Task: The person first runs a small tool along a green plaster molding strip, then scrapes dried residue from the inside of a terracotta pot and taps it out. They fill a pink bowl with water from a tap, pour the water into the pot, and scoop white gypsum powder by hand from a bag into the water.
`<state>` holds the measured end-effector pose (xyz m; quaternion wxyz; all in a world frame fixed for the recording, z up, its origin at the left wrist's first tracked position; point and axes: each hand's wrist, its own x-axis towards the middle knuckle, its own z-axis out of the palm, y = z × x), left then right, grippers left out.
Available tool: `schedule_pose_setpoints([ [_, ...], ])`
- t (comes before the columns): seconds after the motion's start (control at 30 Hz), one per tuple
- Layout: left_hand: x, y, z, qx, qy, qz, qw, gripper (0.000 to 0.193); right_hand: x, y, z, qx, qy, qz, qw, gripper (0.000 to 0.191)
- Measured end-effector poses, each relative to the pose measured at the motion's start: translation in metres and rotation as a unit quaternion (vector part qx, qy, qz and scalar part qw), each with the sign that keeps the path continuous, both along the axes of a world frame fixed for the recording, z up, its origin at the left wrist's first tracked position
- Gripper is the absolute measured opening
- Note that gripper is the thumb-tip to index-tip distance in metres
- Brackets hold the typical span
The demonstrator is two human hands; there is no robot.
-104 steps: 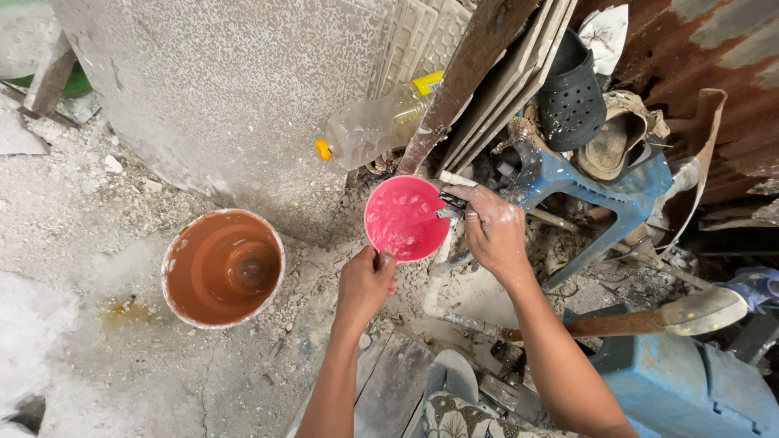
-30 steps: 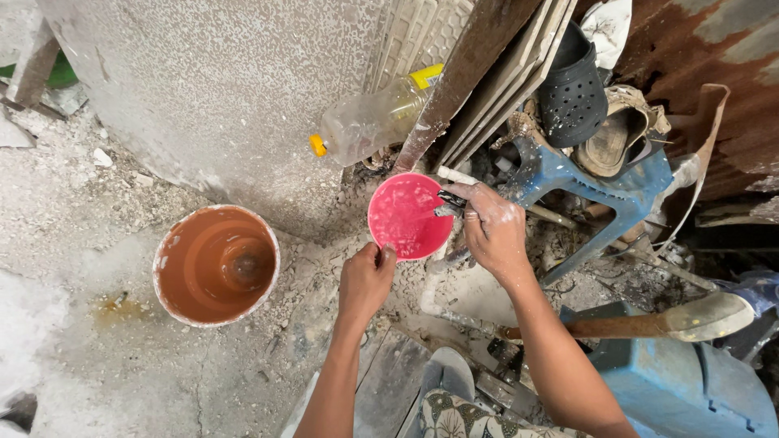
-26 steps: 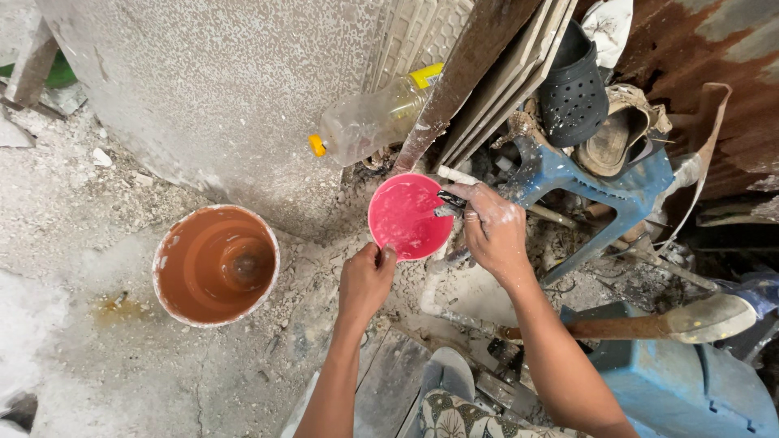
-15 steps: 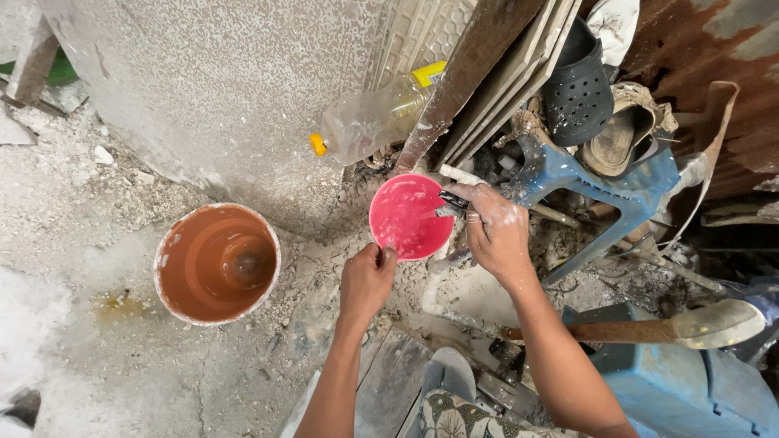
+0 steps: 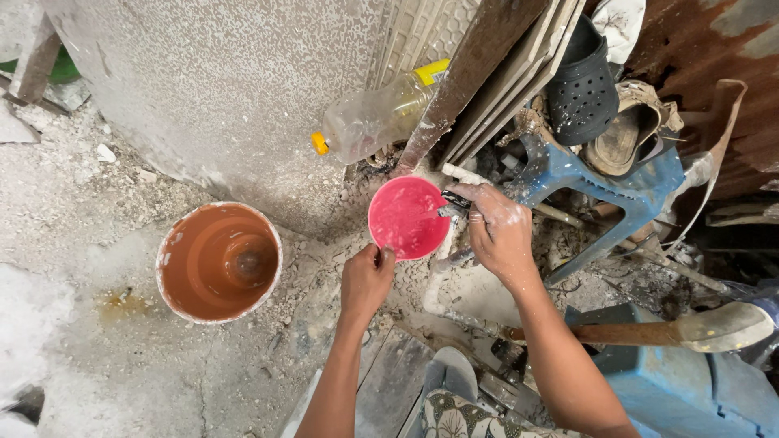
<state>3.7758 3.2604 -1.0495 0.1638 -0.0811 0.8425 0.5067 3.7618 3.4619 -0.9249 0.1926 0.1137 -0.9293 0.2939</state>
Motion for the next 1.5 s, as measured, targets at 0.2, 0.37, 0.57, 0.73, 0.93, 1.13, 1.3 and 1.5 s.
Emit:
schedule_pose_setpoints([
  [0.2,0.002,-0.002,-0.008,0.002,0.006,0.002,1.0,0.034,0.0,-0.001,0.001,-0.003,-0.001,-0.001,1.0,0.038],
  [0.37,0.001,-0.002,-0.016,-0.006,0.013,0.003,1.0,0.035,-0.001,-0.002,0.001,-0.004,-0.001,-0.001,1.0,0.038],
  [0.57,0.0,-0.001,-0.025,-0.02,-0.014,-0.008,1.0,0.039,-0.001,-0.001,-0.001,0.009,-0.004,-0.01,1.0,0.038],
  [0.73,0.0,-0.002,-0.029,-0.013,0.007,-0.005,1.0,0.037,-0.002,0.0,-0.003,0.022,-0.023,-0.017,0.999,0.039],
  [0.93,0.001,-0.001,-0.033,-0.019,0.021,0.003,1.0,0.036,-0.002,0.0,-0.002,0.014,-0.009,0.0,1.0,0.037],
  [1.13,0.002,-0.001,-0.034,-0.014,0.029,-0.001,0.999,0.038,-0.002,-0.001,0.0,0.019,-0.002,0.001,1.0,0.036],
  [1.3,0.001,-0.001,-0.032,-0.012,-0.001,-0.001,1.0,0.037,-0.002,-0.002,-0.001,-0.002,0.025,0.017,1.0,0.035],
  [1.5,0.002,-0.002,-0.029,-0.022,0.007,-0.006,1.0,0.036,-0.003,0.0,-0.002,0.011,-0.015,-0.001,1.0,0.035],
])
